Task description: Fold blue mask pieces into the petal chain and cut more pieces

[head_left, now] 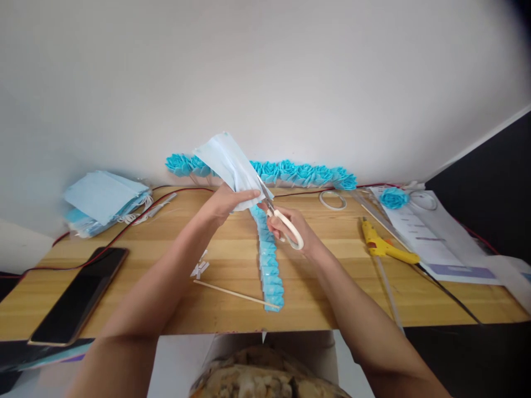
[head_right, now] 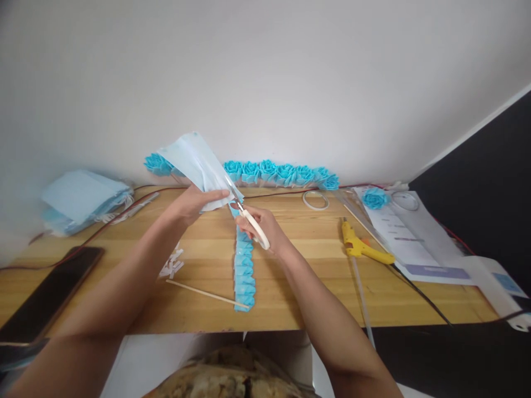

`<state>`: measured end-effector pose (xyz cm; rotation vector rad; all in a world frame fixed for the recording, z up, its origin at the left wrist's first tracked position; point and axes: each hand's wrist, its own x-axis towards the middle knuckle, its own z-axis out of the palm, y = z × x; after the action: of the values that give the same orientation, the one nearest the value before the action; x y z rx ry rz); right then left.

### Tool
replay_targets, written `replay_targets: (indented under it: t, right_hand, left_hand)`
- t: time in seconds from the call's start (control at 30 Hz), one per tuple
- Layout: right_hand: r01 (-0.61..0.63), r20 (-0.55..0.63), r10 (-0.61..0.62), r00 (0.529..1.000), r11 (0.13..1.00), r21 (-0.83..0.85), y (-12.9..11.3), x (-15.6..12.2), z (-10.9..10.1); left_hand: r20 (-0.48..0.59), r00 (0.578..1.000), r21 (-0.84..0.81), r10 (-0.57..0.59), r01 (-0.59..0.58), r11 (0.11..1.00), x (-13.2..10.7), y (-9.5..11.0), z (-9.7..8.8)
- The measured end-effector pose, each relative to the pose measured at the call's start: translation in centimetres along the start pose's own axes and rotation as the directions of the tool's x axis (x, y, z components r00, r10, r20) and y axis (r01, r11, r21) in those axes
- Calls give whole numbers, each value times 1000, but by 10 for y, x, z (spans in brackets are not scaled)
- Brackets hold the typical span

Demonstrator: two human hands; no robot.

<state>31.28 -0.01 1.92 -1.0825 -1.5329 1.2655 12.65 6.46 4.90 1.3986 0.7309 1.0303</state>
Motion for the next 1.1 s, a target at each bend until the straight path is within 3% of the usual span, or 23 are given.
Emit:
replay_targets:
  t: [0.63, 0.8, 1.0, 1.1]
  right_hand:
    - [-111, -59, 117, 991, 989, 102, 3, 2, 2]
    - [-123, -83, 134, 988, 985, 121, 9, 4, 3]
    - [-118, -84, 130, 988, 984, 135, 4, 5, 5]
    - [-135, -61, 141, 988, 986, 97, 2, 6, 3]
  left_hand:
    - [-32, 997, -55, -77, 75, 996, 2, -6, -2]
    - [21, 999, 45, -30, 29, 999, 2, -7, -11]
    - [-179, 984, -79, 16, -30, 996, 4, -3, -13]
    - [-214, 977, -114, -4, -21, 993, 5, -3, -12]
